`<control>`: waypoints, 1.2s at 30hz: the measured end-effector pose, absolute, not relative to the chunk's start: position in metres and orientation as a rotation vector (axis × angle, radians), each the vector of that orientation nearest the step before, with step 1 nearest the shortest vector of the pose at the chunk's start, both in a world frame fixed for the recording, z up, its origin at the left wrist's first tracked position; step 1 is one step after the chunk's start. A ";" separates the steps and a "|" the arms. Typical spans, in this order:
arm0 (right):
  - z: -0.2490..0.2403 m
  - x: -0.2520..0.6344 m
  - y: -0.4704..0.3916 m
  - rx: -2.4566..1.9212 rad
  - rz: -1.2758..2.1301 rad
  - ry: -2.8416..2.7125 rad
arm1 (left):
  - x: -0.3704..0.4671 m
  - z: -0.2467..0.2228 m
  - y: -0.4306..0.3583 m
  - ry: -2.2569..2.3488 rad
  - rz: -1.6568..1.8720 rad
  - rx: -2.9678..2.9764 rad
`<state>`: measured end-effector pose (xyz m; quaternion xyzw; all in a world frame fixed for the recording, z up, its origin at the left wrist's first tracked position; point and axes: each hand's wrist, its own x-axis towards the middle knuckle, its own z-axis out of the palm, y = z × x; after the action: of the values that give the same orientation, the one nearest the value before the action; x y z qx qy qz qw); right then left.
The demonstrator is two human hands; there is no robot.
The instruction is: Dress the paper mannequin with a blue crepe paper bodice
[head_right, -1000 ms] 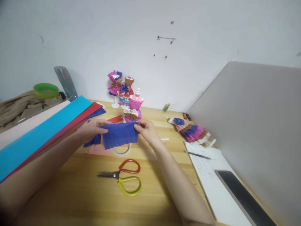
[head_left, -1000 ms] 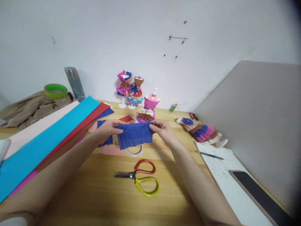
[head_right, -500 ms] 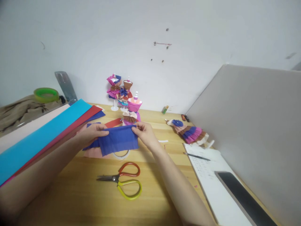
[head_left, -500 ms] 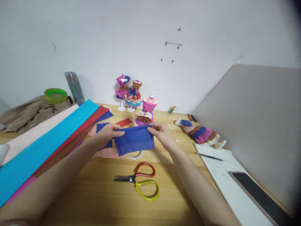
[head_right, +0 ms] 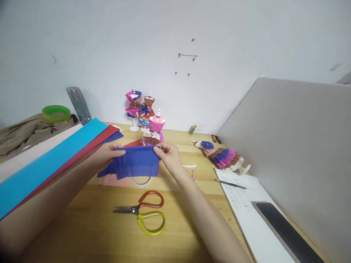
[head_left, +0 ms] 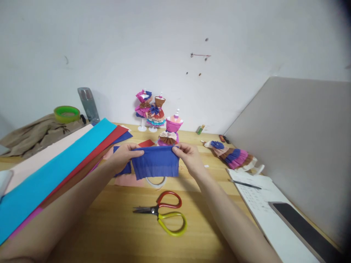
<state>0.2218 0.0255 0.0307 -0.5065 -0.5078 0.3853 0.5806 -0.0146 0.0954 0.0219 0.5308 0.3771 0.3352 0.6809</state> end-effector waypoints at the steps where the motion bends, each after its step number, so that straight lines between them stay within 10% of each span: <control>1: 0.031 0.221 0.025 -1.182 0.894 -1.180 | -0.014 0.023 0.095 0.838 0.762 1.148; 36: 0.026 0.224 0.025 -1.154 0.475 -1.408 | -0.020 0.030 0.105 0.759 1.103 1.391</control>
<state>0.2240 0.0250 0.0262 -0.4955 -0.6046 0.2038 0.5895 -0.0199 0.1052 0.0303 0.5925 0.3234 0.4696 0.5691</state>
